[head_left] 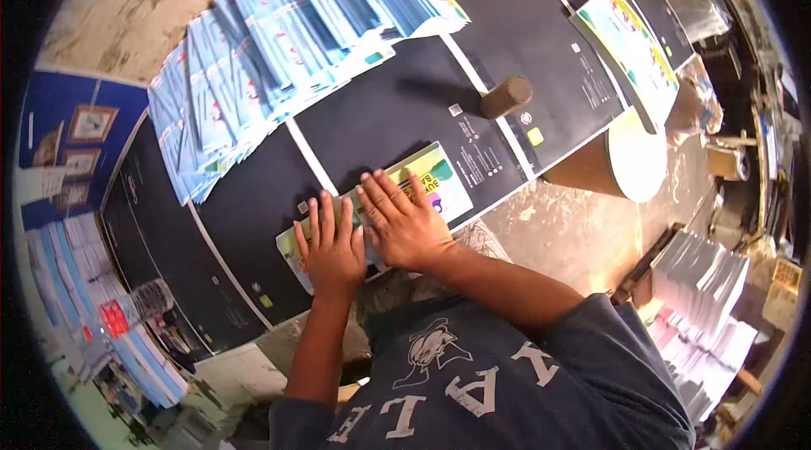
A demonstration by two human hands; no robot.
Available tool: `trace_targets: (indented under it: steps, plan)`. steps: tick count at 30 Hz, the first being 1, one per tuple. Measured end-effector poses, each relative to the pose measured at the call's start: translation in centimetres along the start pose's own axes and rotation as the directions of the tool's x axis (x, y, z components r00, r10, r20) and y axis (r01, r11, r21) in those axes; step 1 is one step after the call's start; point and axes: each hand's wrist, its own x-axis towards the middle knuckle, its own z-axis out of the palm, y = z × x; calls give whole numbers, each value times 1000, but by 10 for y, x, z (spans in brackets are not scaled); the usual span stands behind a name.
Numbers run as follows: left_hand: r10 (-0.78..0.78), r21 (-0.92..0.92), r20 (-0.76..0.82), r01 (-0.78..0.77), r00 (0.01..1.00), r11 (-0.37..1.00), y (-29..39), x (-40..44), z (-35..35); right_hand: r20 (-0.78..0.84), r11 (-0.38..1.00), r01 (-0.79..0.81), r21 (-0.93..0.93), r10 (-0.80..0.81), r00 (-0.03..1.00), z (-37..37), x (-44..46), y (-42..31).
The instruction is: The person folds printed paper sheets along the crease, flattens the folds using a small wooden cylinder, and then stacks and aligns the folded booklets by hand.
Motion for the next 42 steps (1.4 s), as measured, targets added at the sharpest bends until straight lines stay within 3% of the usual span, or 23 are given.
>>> trace_targets:
  steps: [5, 9, 12, 13, 14, 15, 17, 18, 20, 21, 25, 26, 27, 28, 30, 31, 32, 34, 35, 36, 38, 40, 42]
  plan:
    - [175, -114, 133, -161, 976, 980, -3, 12, -10, -45, 989, -33, 145, 39, 998, 0, -4, 3]
    - [233, -51, 134, -228, 963, 972, -4, 11, -7, -102, 981, 27, 193, -8, 995, -5, -13, 7]
    - [286, 7, 77, -288, 955, 958, -11, 9, 5, -146, 788, 2, 616, 112, 983, -33, 0, 0]
    - [294, 11, 84, -296, 952, 955, -16, 7, 13, -279, 739, 159, 655, 41, 960, -61, 9, -7]
    - [263, 5, 81, -264, 961, 965, -21, -2, 24, -405, 673, 312, 671, -20, 914, -80, 14, -11]
    - [228, 0, 80, -229, 970, 973, -27, -10, 32, -401, 664, 306, 682, -10, 916, -71, 12, 4]
    - [202, -6, 142, -203, 969, 979, -17, 3, 16, -169, 666, 123, 735, 5, 986, -36, 4, 46]
    - [209, -15, 181, -210, 961, 978, -1, 20, -5, -106, 775, 243, 583, -224, 969, -24, -4, 43]
    - [223, 86, 141, -237, 965, 968, -8, 3, 9, -173, 797, 91, 597, 18, 985, -12, -2, 31]
    - [172, -122, 105, -159, 980, 980, -14, -4, 17, -205, 752, 163, 638, -37, 978, -33, -3, 24]
    - [239, 49, 134, -247, 962, 968, -3, 13, 2, -233, 705, 304, 641, -198, 952, -18, -8, 46]
    - [205, 65, 247, -227, 947, 972, 1, 13, -6, -230, 709, 342, 617, -253, 940, -12, -11, 48]
    - [185, -26, 230, -184, 955, 983, -11, 5, 5, -84, 684, 177, 708, -168, 982, -15, -10, 44]
    - [189, -18, 213, -190, 959, 982, -15, 6, 11, -100, 690, 193, 698, -172, 980, -17, -8, 43]
    - [254, -81, 5, -252, 967, 964, -14, 2, 15, -225, 655, 189, 732, -29, 974, -20, -9, 44]
    - [218, -41, 111, -215, 970, 976, -8, 5, 4, -214, 650, 168, 741, -9, 977, -34, -13, 49]
    - [203, -35, 91, -201, 975, 979, -6, 10, 1, -365, 789, 195, 583, 39, 930, -51, -20, 62]
    - [212, -85, 105, -204, 972, 975, -4, 9, -5, -618, 886, -94, 455, 390, 683, -79, -1, 96]
    - [210, -92, 99, -202, 973, 975, 0, 11, -8, -688, 846, -252, 469, 529, 496, -93, 9, 114]
    - [228, -123, 141, -212, 963, 970, -3, 10, -8, -629, 822, -298, 485, 565, 534, -87, 20, 138]
    - [218, -160, 144, -195, 965, 968, -2, 11, -12, -304, 547, -216, 809, 703, 643, -62, 28, 160]
    - [204, -145, 82, -191, 976, 971, -2, 9, -11, -223, 395, -116, 911, 710, 668, -65, 30, 175]
    - [195, -138, 79, -183, 978, 973, 0, 8, -14, -241, 239, 85, 967, 764, 599, -77, 29, 168]
